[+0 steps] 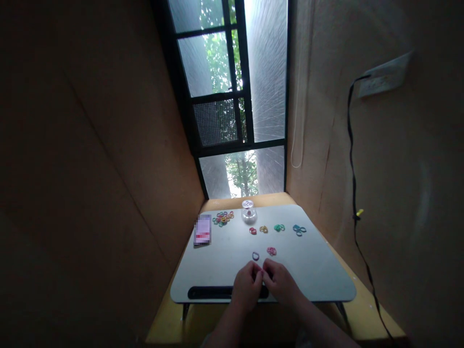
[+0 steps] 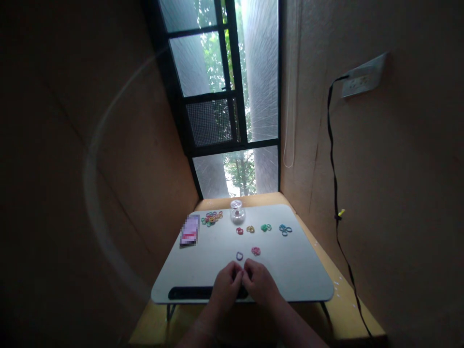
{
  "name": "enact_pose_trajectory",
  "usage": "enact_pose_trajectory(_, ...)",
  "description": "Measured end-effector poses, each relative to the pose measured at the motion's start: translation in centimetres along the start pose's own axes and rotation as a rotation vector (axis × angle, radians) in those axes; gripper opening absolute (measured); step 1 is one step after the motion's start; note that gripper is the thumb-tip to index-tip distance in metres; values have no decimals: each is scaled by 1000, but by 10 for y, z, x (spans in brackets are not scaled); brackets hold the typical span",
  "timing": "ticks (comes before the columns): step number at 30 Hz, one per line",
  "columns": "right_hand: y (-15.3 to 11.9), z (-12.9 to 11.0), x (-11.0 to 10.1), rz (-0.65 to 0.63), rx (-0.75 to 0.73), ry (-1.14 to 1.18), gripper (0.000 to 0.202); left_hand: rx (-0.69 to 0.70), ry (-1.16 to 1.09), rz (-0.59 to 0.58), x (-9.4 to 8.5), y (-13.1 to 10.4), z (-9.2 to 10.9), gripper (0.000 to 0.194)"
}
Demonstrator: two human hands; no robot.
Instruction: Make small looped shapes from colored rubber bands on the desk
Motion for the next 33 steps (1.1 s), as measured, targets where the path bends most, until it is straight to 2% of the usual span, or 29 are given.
enact_pose_trajectory(33,-1,2,1,10,-9,11,15,31,-1,-15,0,-4,5,12)
Point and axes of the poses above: each hand's wrist, its own y-axis towards the middle knuckle, its own x-axis out of the palm, z = x × y, the point moved 8 cm from there along y, towards the middle knuckle, and after that the axes turned 15 degrees about -z, right-handed, at the moved point
